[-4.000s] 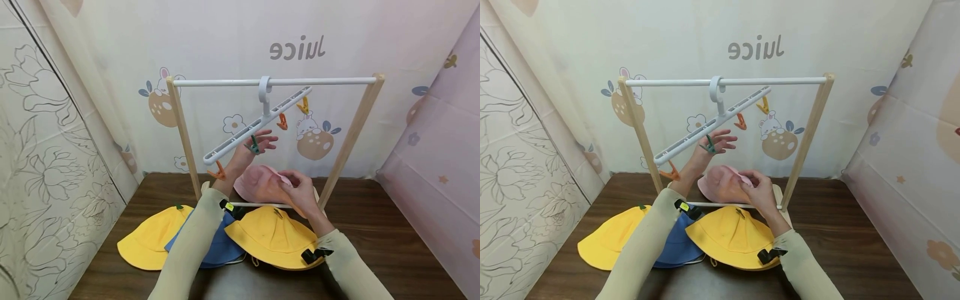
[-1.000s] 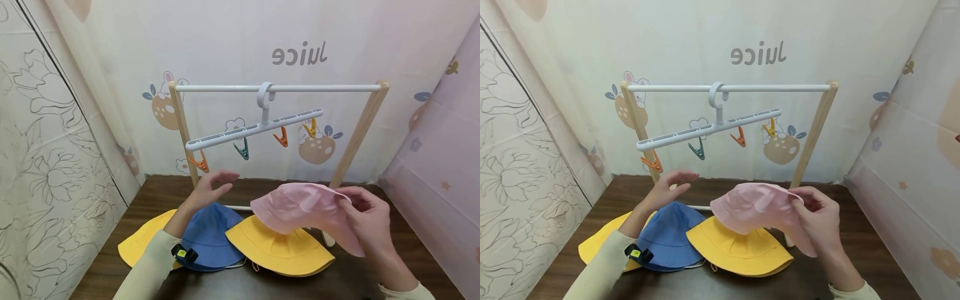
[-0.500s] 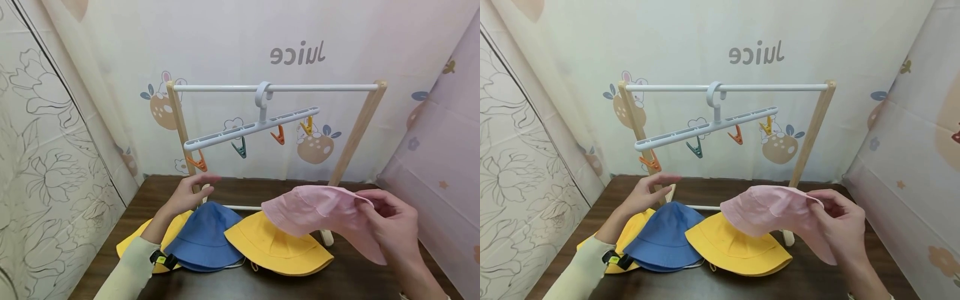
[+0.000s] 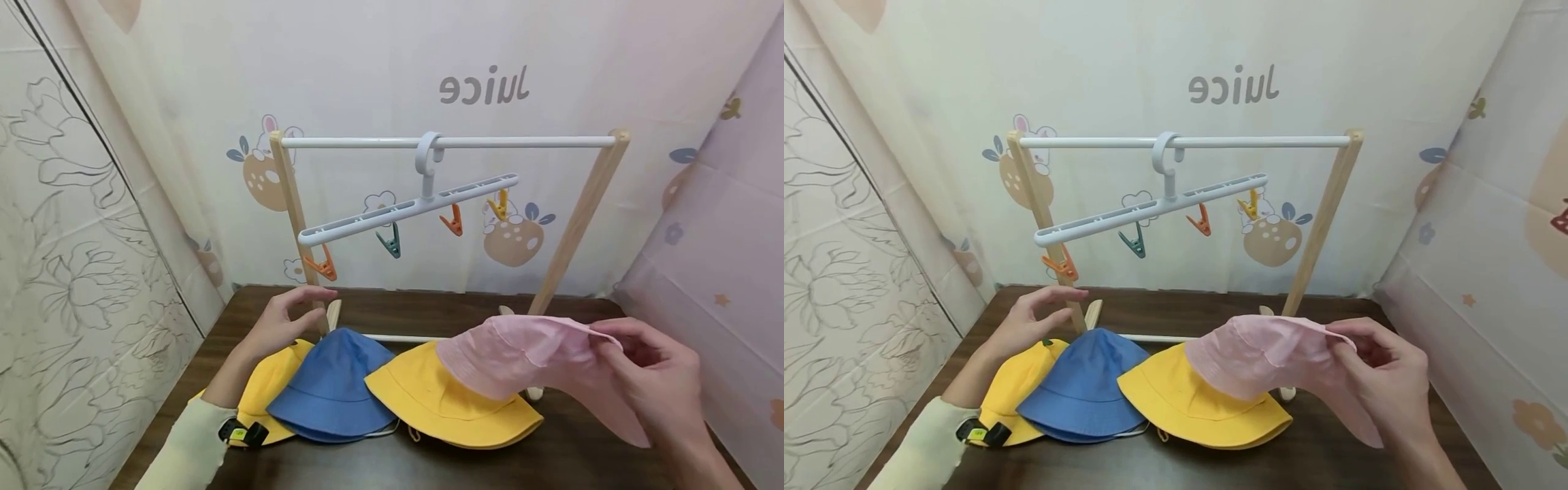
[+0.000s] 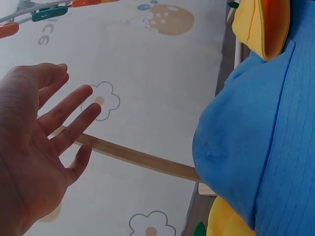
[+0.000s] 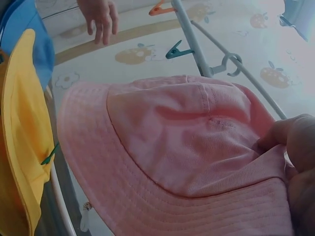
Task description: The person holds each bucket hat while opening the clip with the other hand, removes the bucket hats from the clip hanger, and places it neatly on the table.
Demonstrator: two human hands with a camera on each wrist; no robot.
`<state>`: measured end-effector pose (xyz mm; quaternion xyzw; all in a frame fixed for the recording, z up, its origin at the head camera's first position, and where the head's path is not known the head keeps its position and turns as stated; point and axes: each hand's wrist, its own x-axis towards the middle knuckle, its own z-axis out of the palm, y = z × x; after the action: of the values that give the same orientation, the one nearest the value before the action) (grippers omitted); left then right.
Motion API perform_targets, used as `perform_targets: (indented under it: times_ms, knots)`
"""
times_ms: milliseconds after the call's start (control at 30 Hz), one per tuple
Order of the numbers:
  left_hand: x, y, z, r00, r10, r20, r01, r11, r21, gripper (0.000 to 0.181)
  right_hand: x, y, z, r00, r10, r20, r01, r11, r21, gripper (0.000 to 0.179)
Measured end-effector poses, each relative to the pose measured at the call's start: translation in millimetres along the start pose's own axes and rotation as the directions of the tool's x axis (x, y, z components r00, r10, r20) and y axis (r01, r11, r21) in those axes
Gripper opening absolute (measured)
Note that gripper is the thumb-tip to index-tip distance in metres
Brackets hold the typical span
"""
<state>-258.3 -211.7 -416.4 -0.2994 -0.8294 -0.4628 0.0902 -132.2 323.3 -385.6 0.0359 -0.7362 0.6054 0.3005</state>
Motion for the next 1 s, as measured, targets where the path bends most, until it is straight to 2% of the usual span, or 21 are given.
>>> perform_targets:
  times_ms: [100,300,400,467,567,600,633,733,867,1000]
  knots:
    - [-2.4,-3.7,-2.9,1.000,0.010,-0.022,-0.010,1.000,0.000,0.035,-1.6,-1.2,-3.3,1.000,-0.014,0.023,0.013,0.999,0.033,0.023]
    - [-5.0,-8.5,-5.7,0.999,0.029,-0.044,-0.029,0.999,-0.014,0.035,-5.0,-0.6,-7.5,0.998,-0.019,0.064,0.020,1.000,-0.022,0.025]
    - [-6.4,-8.2,-7.6,0.999,0.014,-0.044,-0.014,1.000,-0.009,0.035,-6.4,3.2,-9.6,0.997,-0.027,0.077,0.029,0.999,-0.024,0.026]
    - [-7.2,-8.1,-9.2,0.999,0.004,-0.047,-0.004,1.000,-0.004,0.035,-7.2,8.7,-11.5,0.994,-0.044,0.097,0.042,0.999,0.021,0.027]
    - [-8.2,-8.0,-11.4,0.998,-0.008,-0.056,0.008,1.000,-0.003,0.035,-8.3,17.8,-14.3,0.988,-0.059,0.143,0.054,0.998,0.036,0.030]
    - [-8.4,-8.1,-11.8,0.998,-0.009,-0.058,0.009,1.000,-0.005,0.035,-8.7,20.7,-14.7,0.987,-0.056,0.154,0.054,0.998,0.018,0.030]
    - [-8.6,-8.2,-12.2,0.998,-0.011,-0.059,0.010,1.000,-0.007,0.035,-8.9,23.3,-15.0,0.986,-0.042,0.164,0.041,0.999,0.006,0.030]
    - [-9.8,-9.2,-13.4,0.998,-0.022,-0.060,0.022,1.000,-0.007,0.035,-7.9,31.7,-15.9,0.982,-0.004,0.187,0.031,0.989,-0.142,0.028]
    - [-11.9,-10.8,-15.3,0.997,-0.031,-0.064,0.031,1.000,-0.004,0.036,-2.6,44.0,-18.7,0.978,0.099,0.185,-0.044,0.959,-0.282,0.023]
    - [-13.5,-12.1,-17.1,0.997,-0.033,-0.067,0.033,0.999,-0.003,0.036,4.5,55.9,-24.5,0.965,0.209,0.160,-0.144,0.928,-0.345,0.016]
